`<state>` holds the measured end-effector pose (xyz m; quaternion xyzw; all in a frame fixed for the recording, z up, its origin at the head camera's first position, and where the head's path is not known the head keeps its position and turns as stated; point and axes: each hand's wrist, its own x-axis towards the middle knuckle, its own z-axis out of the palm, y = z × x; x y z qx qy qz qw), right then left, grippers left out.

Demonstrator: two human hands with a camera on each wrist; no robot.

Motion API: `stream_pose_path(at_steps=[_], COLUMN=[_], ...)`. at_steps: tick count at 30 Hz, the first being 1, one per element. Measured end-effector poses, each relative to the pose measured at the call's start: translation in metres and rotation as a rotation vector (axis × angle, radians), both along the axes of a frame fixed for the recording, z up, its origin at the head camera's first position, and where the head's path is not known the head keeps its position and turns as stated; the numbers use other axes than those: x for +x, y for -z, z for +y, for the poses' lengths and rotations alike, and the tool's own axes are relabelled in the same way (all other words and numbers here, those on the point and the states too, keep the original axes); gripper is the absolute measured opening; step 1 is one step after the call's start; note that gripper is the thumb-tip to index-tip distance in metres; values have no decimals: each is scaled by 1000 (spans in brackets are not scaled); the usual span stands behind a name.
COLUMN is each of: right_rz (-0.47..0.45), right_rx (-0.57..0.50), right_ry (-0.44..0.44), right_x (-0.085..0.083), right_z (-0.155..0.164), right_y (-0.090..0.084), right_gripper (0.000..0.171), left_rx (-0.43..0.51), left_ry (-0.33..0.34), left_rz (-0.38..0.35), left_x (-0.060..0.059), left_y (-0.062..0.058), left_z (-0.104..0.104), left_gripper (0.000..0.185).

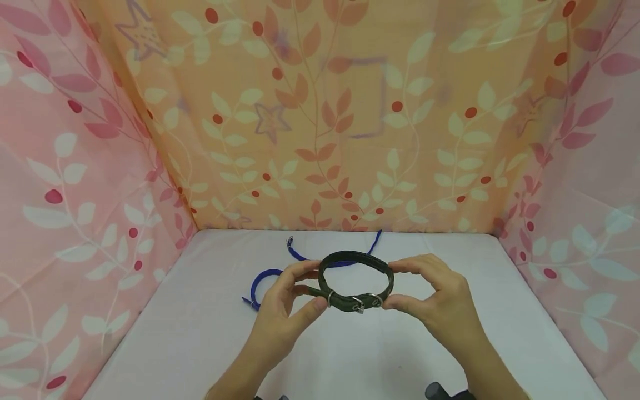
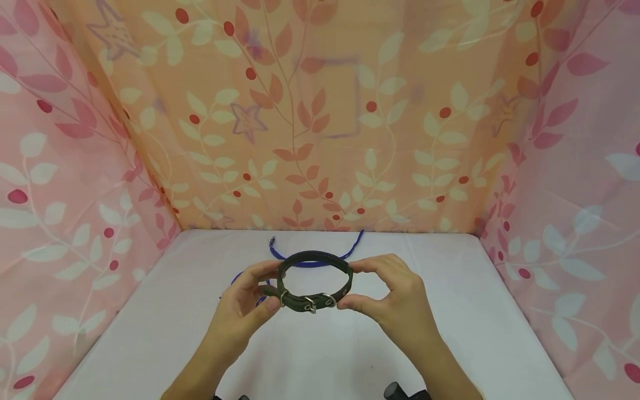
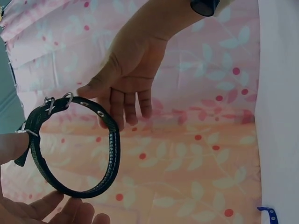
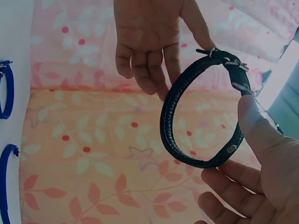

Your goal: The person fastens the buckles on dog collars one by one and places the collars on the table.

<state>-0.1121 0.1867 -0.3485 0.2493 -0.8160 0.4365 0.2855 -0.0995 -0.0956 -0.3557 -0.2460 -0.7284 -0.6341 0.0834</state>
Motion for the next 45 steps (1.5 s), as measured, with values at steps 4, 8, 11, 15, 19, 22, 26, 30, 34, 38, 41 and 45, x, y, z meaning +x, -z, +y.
stream_pose_path(at_steps=[4, 8, 11, 15, 19, 22, 26, 30, 34, 38, 41, 45], right_rz=[-36, -70, -90, -100, -113, -140, -169, -185, -201, -238, -278, -317], right_rx=[-46, -73, -85, -87, -106, -128, -133, -119, -95, -78, -85, -86], right_ry=[-27, -41, -49, -43, -53, -67, -66, -46, -8, 6, 3, -5], right_x=[-1, -1, -2, -3, -5, -7, -10, -14, -21, -33, -45, -64], right_z=[1, 1, 1, 0, -2, -4, -6, -8, -9, -12, -16, -24], right_y=[-2, -3, -3, 0, 1, 2, 4, 8, 14, 24, 35, 55], right_gripper=[63, 58, 55, 53, 51, 49, 47, 46, 44, 44, 45, 44], left_rx=[18, 11, -3, -35, -69, -92, -120, -132, -137, -156, -187, -239], left_ry=[16, 13, 2, -25, -57, -78, -98, -104, -95, -103, -130, -187], left_rz=[59, 79, 73, 66, 61, 38, 6, 7, -7, -32, -58, -86], left_x=[-3, -5, -6, -6, -8, -9, -11, -15, -25, -41, -52, -66], left_y=[0, 0, -1, -2, -3, -4, -4, -2, 2, 10, 17, 31], left_z=[-2, -4, -5, -7, -10, -11, -12, -13, -15, -17, -20, -22], left_gripper=[50, 51, 52, 53, 53, 53, 52, 52, 51, 50, 47, 42])
